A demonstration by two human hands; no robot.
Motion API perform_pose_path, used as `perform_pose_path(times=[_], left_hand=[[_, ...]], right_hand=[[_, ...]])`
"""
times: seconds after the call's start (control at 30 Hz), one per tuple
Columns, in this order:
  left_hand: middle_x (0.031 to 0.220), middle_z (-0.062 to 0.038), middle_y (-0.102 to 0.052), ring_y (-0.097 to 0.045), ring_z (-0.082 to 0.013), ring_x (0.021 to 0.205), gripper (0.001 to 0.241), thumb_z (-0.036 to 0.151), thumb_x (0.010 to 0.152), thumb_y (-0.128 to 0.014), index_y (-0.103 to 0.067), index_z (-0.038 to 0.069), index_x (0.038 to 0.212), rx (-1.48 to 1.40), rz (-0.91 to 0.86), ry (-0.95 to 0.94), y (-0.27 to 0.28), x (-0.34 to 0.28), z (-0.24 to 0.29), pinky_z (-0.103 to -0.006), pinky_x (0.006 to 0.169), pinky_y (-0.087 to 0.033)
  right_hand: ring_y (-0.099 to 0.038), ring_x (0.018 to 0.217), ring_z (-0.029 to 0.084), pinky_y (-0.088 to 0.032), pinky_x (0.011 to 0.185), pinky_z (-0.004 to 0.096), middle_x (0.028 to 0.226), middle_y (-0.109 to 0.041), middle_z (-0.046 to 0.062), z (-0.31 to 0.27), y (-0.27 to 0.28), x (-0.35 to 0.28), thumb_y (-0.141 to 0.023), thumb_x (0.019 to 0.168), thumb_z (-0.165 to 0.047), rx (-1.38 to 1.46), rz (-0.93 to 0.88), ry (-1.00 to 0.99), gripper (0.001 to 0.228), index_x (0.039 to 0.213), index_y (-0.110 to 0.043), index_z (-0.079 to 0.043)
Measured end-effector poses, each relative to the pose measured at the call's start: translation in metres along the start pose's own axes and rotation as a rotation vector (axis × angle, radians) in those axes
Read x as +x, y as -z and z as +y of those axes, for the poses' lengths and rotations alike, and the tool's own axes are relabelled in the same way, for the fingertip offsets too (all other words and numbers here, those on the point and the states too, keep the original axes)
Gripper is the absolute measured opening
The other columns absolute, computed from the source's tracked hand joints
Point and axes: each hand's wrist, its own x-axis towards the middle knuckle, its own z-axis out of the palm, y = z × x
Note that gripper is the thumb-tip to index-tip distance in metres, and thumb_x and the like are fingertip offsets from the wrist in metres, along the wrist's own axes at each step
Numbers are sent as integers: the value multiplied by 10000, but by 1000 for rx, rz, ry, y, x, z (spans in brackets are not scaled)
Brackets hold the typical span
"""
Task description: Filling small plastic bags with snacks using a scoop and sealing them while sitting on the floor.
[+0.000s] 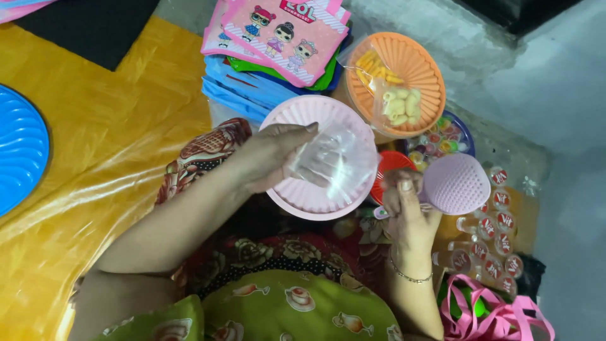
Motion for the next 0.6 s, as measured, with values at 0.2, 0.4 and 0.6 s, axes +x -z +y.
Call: perform_pose_path(times=[0.2,0.4,0.6], left_hand=[[841,-224,-624,-628,-334,740,250,191,822,-546,-572,-52,875,-100,-60,44,-35,-17,-18,-531,612,-511],[930,-236,-593,-611,-315,838,531,401,799,-500,-534,-69,1044,210,32,-137,-28,-23,-20,-490,688,-510],[555,-45,-600,-510,-40,524,102,53,804,-565,-663,28,815,648,88,-488,-19,-42,-24,-172,435,-464]], right_hand=[[-288,318,18,-277,282,135,561,-492,55,-19,-22,-13,-641,684,31,0,-48,-133,190,840,-534,10],[-382,315,71,-274,299,149,463,-500,108,-18,-15,-20,-672,727,-32,-124,171,-96,223,701,-455,-76],[-375,340,50,-333,313,156,471,-473,47,-31,-25,-24,-676,709,-18,-167,107,-112,145,681,-534,-36]])
